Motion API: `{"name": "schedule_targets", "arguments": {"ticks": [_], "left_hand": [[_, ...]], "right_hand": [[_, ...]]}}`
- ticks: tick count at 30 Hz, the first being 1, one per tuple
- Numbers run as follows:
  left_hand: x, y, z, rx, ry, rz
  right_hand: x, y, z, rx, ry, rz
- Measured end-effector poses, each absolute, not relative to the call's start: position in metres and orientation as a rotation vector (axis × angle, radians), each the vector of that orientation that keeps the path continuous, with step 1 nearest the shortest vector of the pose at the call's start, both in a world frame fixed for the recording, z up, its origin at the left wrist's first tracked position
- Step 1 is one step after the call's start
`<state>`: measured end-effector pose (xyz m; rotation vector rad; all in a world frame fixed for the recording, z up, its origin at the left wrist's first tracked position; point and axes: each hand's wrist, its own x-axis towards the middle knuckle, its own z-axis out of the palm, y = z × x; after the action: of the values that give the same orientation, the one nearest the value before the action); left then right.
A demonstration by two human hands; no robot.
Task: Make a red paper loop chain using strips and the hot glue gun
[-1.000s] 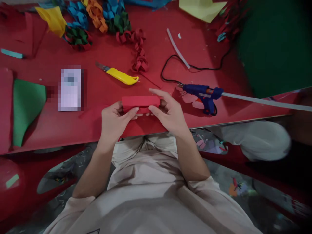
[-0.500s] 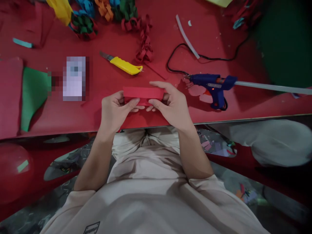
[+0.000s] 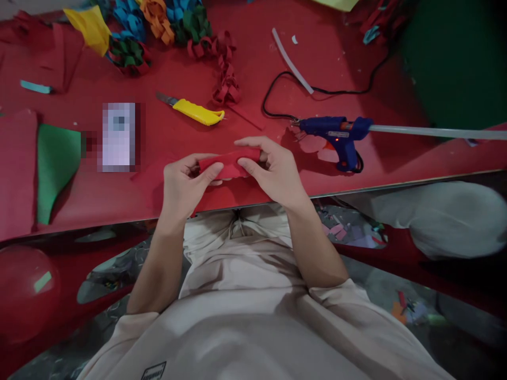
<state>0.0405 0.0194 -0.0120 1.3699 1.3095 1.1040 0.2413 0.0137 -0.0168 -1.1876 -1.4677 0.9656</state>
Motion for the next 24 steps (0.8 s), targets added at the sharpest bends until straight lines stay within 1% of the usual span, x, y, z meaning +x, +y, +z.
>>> {"name": "schedule_targets", "arguments": {"ticks": [4,11,19,21,24], "left_hand": [[0.040,0.021,-0.014,1.378,1.320,1.127],[0.042,0.019,-0.013,1.411,1.340,1.151],[0.046,0.016,0.002,1.672,1.475,1.159],[0.047,0.015,0.008,1.714,1.502,1.139],[0.048,0.012,0.019,1.777,1.504,1.110]], "right_hand": [[0.240,0.013,-0.015,-1.187,-1.463,0.972],[0.237,0.012,-0.020,-1.127,-1.361,1.132],[0.238,0.009,-0.020,-1.084,-1.357,1.212],[0.238,0.009,-0.015,-1.098,-1.384,1.179],[0.238,0.008,-0.004,-1.168,-1.428,1.037]]}}
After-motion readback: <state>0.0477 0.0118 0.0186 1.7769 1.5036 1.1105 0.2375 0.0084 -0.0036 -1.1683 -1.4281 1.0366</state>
